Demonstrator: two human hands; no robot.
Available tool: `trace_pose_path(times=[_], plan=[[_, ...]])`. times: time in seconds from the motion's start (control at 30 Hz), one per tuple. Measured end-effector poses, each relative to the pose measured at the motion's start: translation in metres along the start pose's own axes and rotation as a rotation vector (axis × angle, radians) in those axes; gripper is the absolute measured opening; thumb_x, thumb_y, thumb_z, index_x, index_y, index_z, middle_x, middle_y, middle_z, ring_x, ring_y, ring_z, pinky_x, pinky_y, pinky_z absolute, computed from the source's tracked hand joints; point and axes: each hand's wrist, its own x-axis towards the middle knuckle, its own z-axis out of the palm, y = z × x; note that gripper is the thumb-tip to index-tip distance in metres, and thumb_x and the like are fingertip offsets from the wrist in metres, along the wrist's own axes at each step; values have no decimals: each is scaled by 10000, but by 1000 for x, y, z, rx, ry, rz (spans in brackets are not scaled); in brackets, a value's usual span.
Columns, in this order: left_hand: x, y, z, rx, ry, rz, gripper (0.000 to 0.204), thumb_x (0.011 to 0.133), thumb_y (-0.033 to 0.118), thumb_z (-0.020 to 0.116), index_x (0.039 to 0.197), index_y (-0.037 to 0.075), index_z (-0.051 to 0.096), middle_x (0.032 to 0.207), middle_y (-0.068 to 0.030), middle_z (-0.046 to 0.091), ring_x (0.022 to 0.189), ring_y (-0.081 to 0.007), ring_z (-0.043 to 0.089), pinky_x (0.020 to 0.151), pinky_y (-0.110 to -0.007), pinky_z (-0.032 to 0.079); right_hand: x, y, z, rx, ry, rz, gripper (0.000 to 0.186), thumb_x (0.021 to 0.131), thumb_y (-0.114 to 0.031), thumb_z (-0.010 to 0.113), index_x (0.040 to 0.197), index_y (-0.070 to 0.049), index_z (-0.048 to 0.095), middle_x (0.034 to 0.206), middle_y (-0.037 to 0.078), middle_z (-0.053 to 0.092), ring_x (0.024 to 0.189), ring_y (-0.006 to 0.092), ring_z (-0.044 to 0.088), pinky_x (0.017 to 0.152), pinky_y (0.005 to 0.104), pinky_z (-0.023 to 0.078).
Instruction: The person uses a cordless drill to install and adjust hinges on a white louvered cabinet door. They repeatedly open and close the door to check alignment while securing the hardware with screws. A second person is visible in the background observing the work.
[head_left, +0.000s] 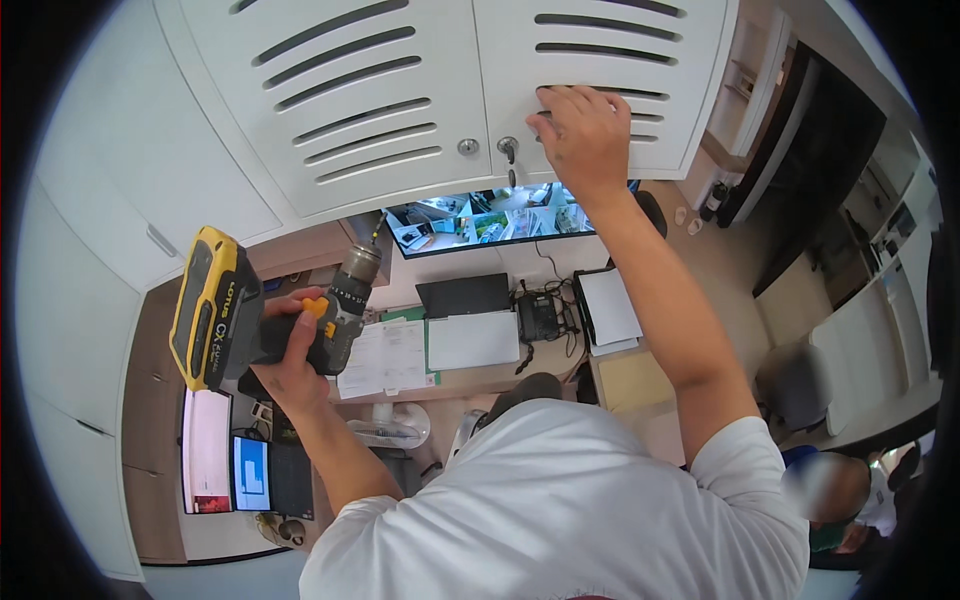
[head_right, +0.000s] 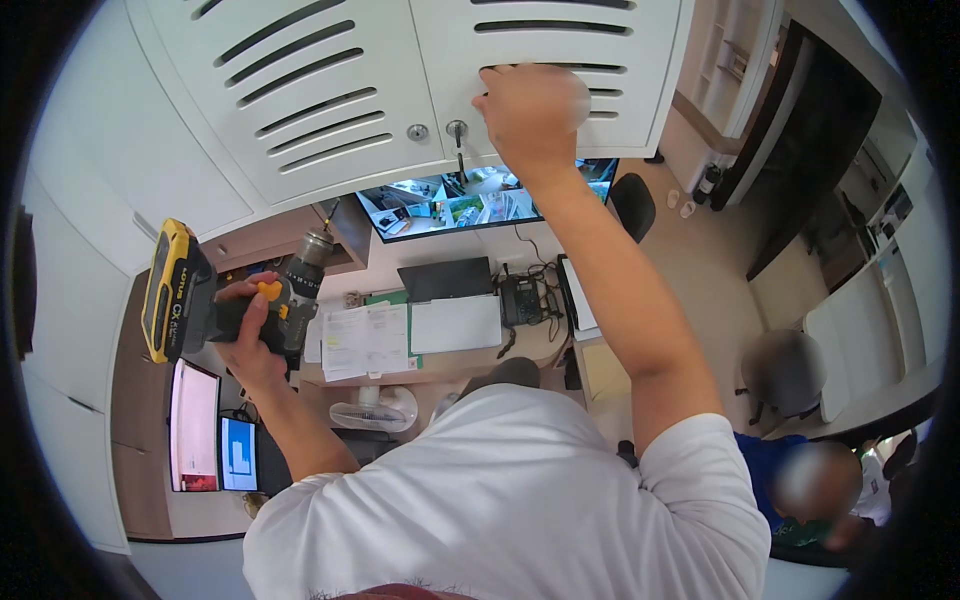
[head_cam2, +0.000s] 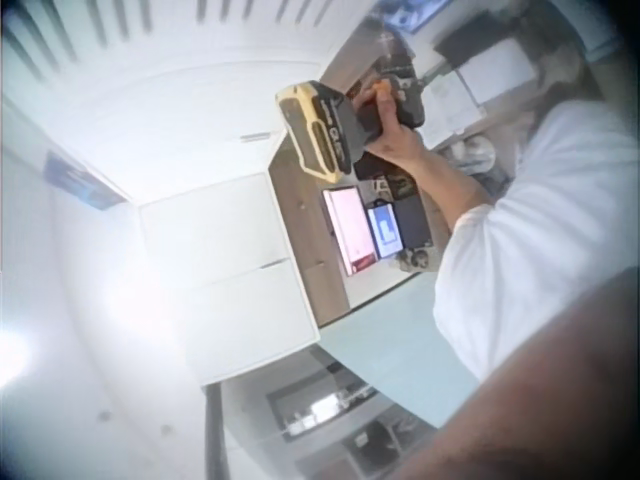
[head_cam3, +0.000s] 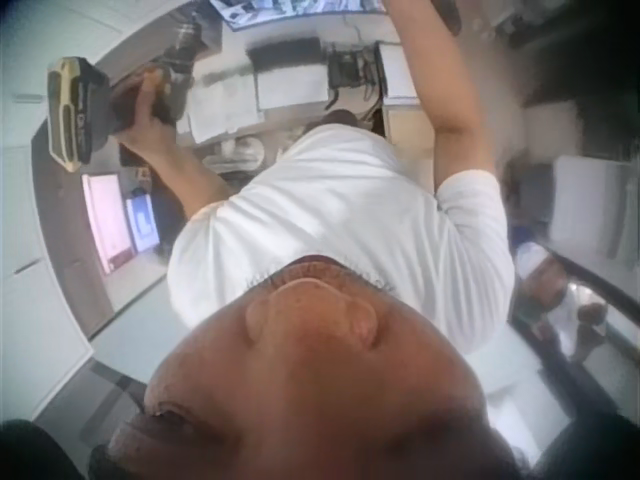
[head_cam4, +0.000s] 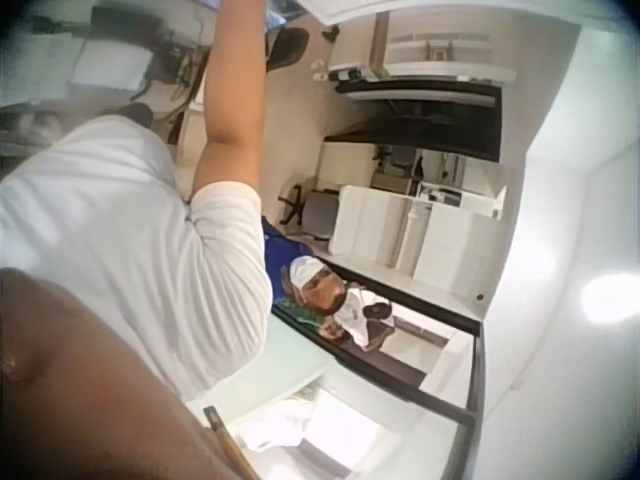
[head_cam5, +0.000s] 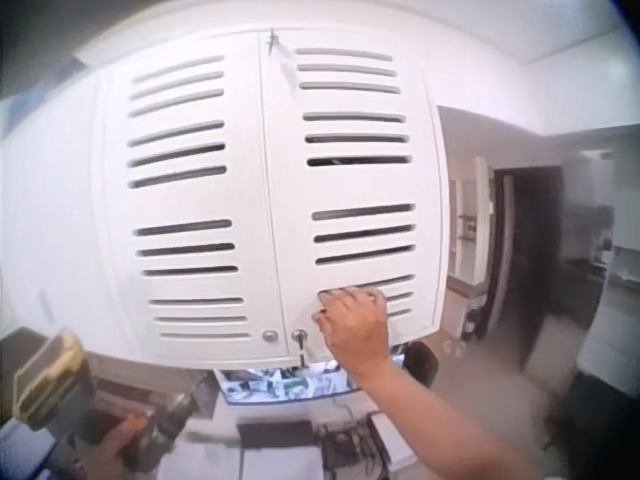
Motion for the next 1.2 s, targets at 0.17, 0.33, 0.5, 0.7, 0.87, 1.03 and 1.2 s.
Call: trace_pose_path(times=[0.17,0.33,0.5,0.7,0.87,1.03,1.2], plan=[[-3,-11,-7,-59,15,-47,252,839,-63,719,1078,-26,649,1073,-233,721,1059,-314,712,1002,-417,544,-22,-7,2,43,94,67,396,789,-211,830,1177,-184,753,1185,32,655,1127,275,590,1001,491,407],[5,-27,-12,-77,-103,-73,249,879,-15,705,1118,-1,634,1114,-221,712,1037,-272,676,1012,-397,520,-74,-29,-25,206,-20,85,378,800,-181,817,1171,-163,751,1157,74,651,1109,301,602,964,494,441],[22,-18,13,-2,-244,-75,244,884,-30,673,1121,4,626,1129,-229,696,1100,-313,666,1056,-452,503,-134,-58,-64,494,-134,140,352,823,-172,777,1167,-134,712,1200,71,630,1117,294,610,1000,522,429],[25,31,57,106,-406,62,231,889,37,638,1117,6,619,1128,-243,687,1136,-339,646,1090,-481,476,-176,-71,-135,919,-183,213,296,862,-176,798,1132,-123,687,1138,51,660,1030,261,640,887,427,481],[29,57,95,89,-457,86,238,905,58,651,1137,16,619,1146,-226,679,1143,-350,640,1098,-483,466,-155,-69,-214,1129,97,230,271,870,-237,811,1045,-107,651,1044,67,665,882,291,638,768,409,506],[29,73,120,24,-611,49,299,883,108,742,1142,23,618,1156,-236,679,1158,-362,648,1097,-491,467,-128,-57,-310,1008,443,-26,254,873,-218,817,1013,-95,645,1014,101,690,791,275,654,663,423,551],[12,72,151,80,-726,-67,334,795,112,827,1065,21,653,1060,-231,732,1056,-363,710,988,-492,544,-82,-44,-307,865,531,-151,241,884,-211,802,1079,-88,732,1149,109,764,778,222,669,718,367,556]])
